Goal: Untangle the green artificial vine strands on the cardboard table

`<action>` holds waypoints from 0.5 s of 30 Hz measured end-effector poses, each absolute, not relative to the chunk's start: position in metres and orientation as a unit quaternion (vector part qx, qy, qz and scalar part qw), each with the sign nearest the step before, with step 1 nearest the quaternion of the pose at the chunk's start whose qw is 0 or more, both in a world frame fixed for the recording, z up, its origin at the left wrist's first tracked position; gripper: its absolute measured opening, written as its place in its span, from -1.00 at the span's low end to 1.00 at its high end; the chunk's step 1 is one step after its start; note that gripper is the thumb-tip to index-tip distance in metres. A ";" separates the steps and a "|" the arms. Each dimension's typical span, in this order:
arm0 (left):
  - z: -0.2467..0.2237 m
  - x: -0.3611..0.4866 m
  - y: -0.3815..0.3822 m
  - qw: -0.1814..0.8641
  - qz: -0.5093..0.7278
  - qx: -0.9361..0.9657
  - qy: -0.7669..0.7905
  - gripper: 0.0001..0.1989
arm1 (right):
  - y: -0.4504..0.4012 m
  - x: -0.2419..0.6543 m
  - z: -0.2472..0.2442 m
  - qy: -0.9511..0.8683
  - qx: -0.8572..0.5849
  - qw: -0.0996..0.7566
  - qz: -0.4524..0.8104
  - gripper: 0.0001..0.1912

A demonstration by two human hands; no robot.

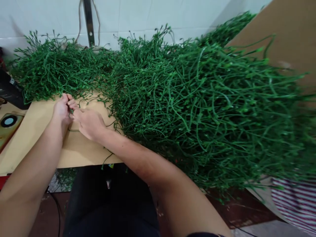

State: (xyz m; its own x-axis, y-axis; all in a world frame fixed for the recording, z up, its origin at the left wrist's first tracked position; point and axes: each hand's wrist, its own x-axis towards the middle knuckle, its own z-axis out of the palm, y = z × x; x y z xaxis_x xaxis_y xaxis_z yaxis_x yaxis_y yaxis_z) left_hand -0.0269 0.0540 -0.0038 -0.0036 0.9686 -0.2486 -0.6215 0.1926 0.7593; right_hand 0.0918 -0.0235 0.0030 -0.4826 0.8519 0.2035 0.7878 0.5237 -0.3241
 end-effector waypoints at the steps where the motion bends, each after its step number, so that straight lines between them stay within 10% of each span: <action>1: -0.002 -0.030 0.054 0.665 0.603 0.209 0.388 -0.61 | -0.030 0.090 0.004 -0.876 -0.447 0.160 0.087 -0.72; 7: 0.008 -0.049 0.050 0.624 0.662 0.181 0.373 -0.60 | -0.076 0.080 0.017 -0.967 -0.195 0.161 0.036 -0.74; 15: 0.017 -0.038 0.041 0.608 0.588 0.316 0.430 -0.65 | -0.062 0.180 0.058 -0.754 -0.572 0.293 -0.136 -0.65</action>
